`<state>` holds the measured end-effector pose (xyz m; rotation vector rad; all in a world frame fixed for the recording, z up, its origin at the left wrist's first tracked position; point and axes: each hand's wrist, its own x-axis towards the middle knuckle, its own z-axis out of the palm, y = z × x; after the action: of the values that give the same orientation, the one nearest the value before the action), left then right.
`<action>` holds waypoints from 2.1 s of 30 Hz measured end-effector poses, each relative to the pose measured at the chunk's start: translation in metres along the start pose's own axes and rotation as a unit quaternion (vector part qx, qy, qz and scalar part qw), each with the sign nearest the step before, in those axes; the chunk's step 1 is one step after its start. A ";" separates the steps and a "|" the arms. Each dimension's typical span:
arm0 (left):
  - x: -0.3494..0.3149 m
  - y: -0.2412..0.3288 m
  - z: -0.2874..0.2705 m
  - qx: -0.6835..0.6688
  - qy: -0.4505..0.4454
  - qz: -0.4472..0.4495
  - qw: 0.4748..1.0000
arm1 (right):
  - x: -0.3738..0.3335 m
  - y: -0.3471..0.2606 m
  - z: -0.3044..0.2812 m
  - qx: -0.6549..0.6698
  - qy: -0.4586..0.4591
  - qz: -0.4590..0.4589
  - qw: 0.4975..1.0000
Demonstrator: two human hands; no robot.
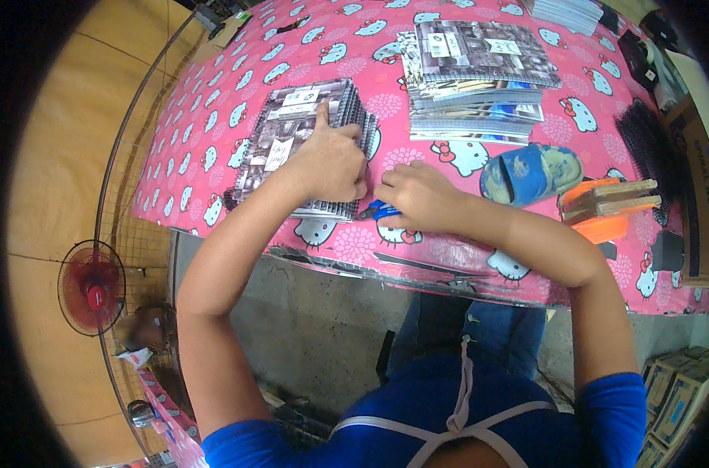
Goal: The person assembles spiral notebooks by threading plastic coils through the pre-punched holes of notebook covers and paper stacks, then uses pliers to trim the excess length of the coils.
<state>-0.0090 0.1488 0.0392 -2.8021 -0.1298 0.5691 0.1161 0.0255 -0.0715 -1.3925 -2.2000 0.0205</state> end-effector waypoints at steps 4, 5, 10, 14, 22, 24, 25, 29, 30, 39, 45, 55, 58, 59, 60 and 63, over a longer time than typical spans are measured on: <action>-0.001 -0.001 0.004 -0.003 0.017 0.002 1.000 | 0.028 0.010 -0.016 0.196 -0.192 0.132 0.953; -0.001 0.000 0.004 -0.004 0.022 0.003 1.000 | 0.039 0.004 -0.034 0.350 -0.287 0.301 0.839; -0.001 0.000 0.002 -0.009 0.020 -0.006 1.000 | 0.042 -0.001 -0.036 0.246 -0.275 0.279 0.887; 0.000 -0.001 0.008 0.008 0.045 -0.005 0.999 | 0.008 -0.006 -0.017 -0.013 -0.075 0.058 0.995; 0.000 -0.001 0.010 -0.011 0.052 -0.012 0.999 | 0.010 -0.010 -0.003 0.031 -0.073 0.046 0.996; 0.000 -0.002 0.010 -0.011 0.056 -0.012 0.998 | 0.026 -0.009 -0.009 0.085 -0.154 0.124 0.977; -0.001 -0.002 0.012 -0.012 0.060 -0.015 0.998 | 0.035 -0.007 -0.013 0.111 -0.195 0.161 0.961; 0.000 0.000 0.001 -0.011 0.021 -0.021 1.000 | 0.055 0.006 -0.034 0.363 -0.391 0.399 0.746; -0.002 -0.002 0.003 -0.076 0.103 -0.012 0.992 | 0.051 -0.002 -0.033 0.268 -0.340 0.358 0.827; -0.117 -0.035 0.071 -0.563 0.574 -0.396 0.444 | -0.043 -0.011 -0.035 -0.124 0.002 0.210 0.970; -0.127 -0.046 0.152 -0.907 0.280 -0.219 0.226 | 0.037 -0.059 0.004 0.664 0.115 0.524 0.521; -0.110 -0.046 0.148 -0.925 0.257 -0.146 0.238 | 0.093 -0.077 -0.004 0.692 0.127 0.541 0.460; -0.117 -0.027 0.140 -0.919 0.276 -0.156 0.235 | 0.090 -0.075 -0.009 0.723 0.073 0.447 0.522; -0.118 -0.021 0.140 -0.913 0.292 -0.154 0.239 | 0.090 -0.073 -0.012 0.764 0.038 0.411 0.496; -0.119 -0.015 0.140 -0.907 0.307 -0.152 0.243 | 0.089 -0.071 -0.017 0.755 0.022 0.444 0.483; -0.124 0.006 0.133 -0.900 0.307 -0.206 0.231 | 0.085 -0.074 -0.019 0.733 0.008 0.430 0.526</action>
<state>-0.1751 0.1595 -0.0342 0.8625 0.7432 0.6927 0.0352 0.0576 0.0022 -1.0229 -0.4774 1.7051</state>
